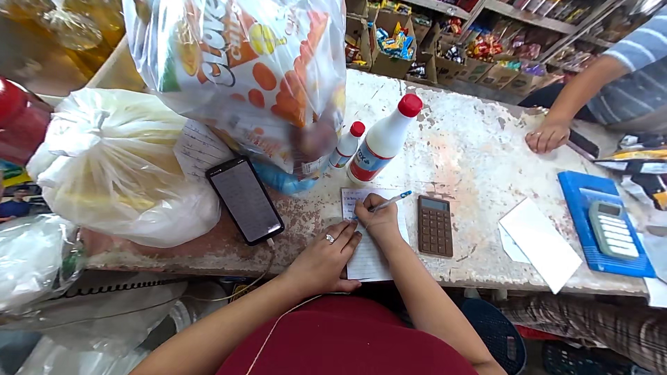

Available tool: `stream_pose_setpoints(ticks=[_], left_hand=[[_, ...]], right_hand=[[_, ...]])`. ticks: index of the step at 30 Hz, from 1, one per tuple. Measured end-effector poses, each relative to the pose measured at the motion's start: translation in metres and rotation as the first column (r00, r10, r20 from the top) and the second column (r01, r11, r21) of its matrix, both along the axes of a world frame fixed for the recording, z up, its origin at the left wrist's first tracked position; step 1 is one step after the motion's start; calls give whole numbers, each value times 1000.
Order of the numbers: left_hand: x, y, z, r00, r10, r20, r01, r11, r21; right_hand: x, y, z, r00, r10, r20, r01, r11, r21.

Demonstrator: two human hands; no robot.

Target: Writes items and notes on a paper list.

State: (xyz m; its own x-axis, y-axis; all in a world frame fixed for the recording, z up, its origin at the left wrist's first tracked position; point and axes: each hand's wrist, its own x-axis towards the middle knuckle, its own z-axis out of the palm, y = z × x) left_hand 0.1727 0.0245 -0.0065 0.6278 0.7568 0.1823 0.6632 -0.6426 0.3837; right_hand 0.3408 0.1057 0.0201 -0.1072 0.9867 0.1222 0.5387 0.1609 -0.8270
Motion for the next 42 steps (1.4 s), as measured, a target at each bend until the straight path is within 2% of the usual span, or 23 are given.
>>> stream_pose_setpoints(ticks=[3,8,30,34,42], left_hand=[[0,0,0,1000,1,8,0,1000,-11],[1,0,-1,1000,-1,-9,1,1000,5],[1,1,2,999,-9,-36,8,999,-31],[0,1,3,999,-13,-33,11,998,-58],[0,1,3,999,-12,-38,10,998,-57]], right_hand=[[2,-2,1,1000,6,25,-6,1000,1],[3,-1,1,999,-17,-49,17,1000,4],[3,0,1,999,-28,-46,28,1000,2],[3,0,2,1000,-15,3,15,1000,22],[2,0,0,999,-21,-34,21,1000,8]])
